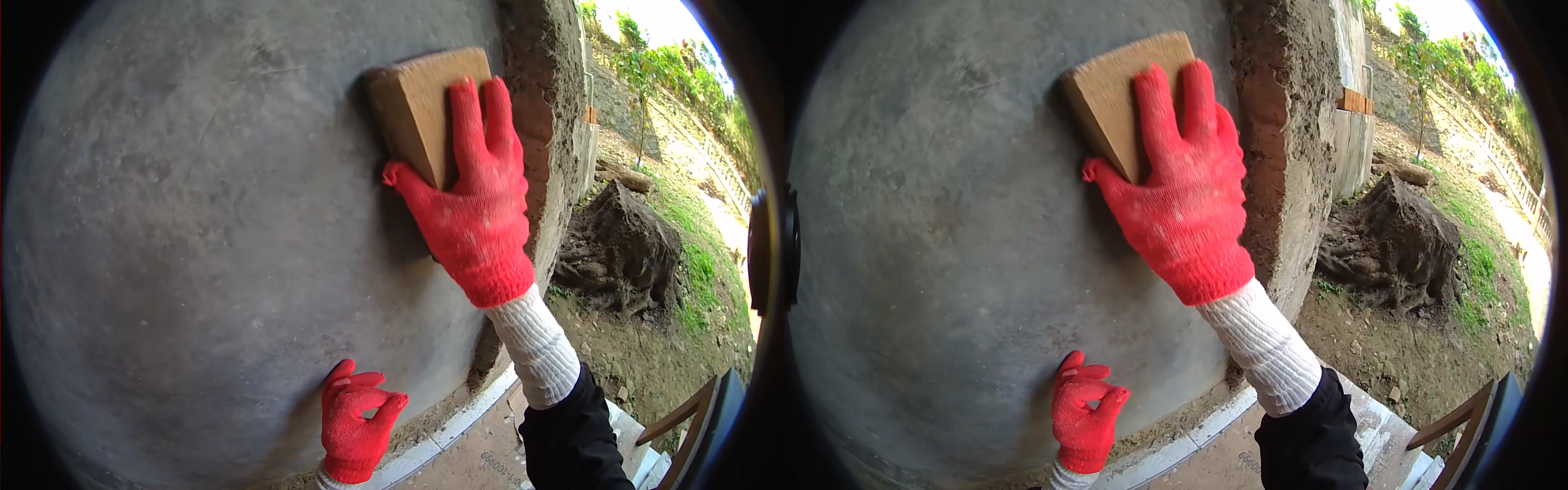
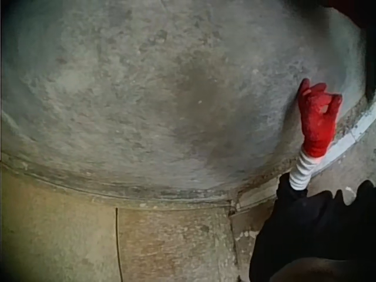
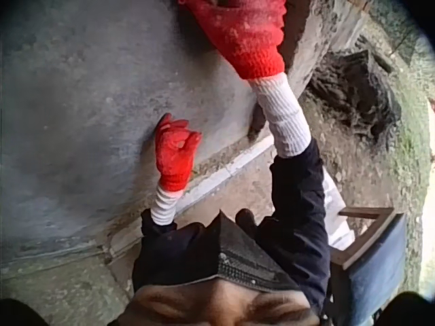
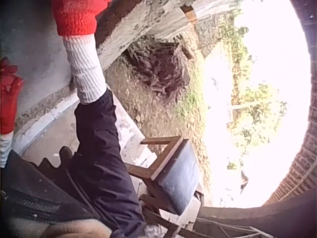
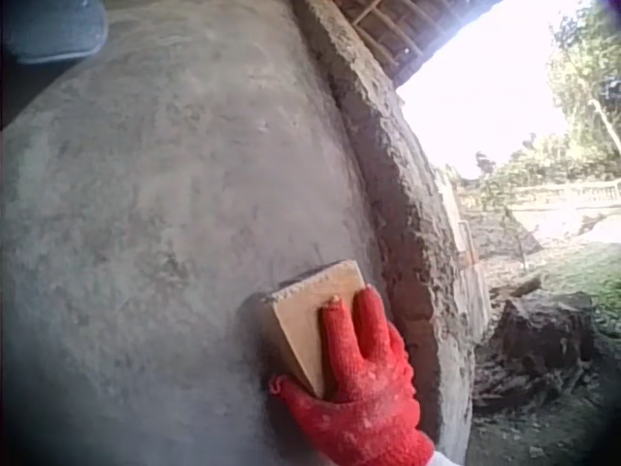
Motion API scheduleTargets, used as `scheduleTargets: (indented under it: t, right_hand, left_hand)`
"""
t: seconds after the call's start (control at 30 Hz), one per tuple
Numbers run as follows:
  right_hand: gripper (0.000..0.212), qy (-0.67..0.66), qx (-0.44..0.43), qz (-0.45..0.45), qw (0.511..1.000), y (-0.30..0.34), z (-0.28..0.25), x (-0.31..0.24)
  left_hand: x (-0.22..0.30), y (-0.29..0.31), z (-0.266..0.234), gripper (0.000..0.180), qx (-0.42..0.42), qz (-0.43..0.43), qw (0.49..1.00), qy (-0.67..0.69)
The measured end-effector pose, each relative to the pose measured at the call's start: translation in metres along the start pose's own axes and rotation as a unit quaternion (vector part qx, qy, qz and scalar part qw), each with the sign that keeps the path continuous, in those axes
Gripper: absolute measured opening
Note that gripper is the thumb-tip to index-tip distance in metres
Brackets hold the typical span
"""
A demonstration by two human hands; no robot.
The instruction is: The person sands the surface of a concrete wall using a sanding block.
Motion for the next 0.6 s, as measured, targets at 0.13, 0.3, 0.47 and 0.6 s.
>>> scheduleTargets:
  t: [0.13,0.3,0.47,0.6]
  right_hand:
    - [0.104,0.023,-0.035,-0.038,0.998,0.132,0.008,0.023]
    - [0.096,-0.003,-0.067,-0.136,0.988,0.218,-0.009,0.028]
    - [0.082,0.014,-0.022,-0.078,0.997,0.025,-0.007,-0.016]
    - [0.089,0.001,0.013,-0.019,1.000,-0.027,-0.005,-0.009]
  left_hand:
    - [-0.003,0.002,-0.004,0.032,-0.010,0.005,1.000,-0.010]
    - [0.004,0.002,0.008,0.033,-0.016,0.008,1.000,0.013]
    - [0.003,0.000,0.006,0.034,0.007,0.014,1.000,0.001]
    - [0.000,0.001,0.002,0.033,0.008,0.003,1.000,0.016]
Point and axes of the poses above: each hand's wrist, its own y-axis away from the middle knuckle, its own z-axis out of the palm, x = y × z, the point moved 10 cm from there along -y, towards the middle knuckle, and after that the axes turned 3 degrees about y, right-handed, at the moved point
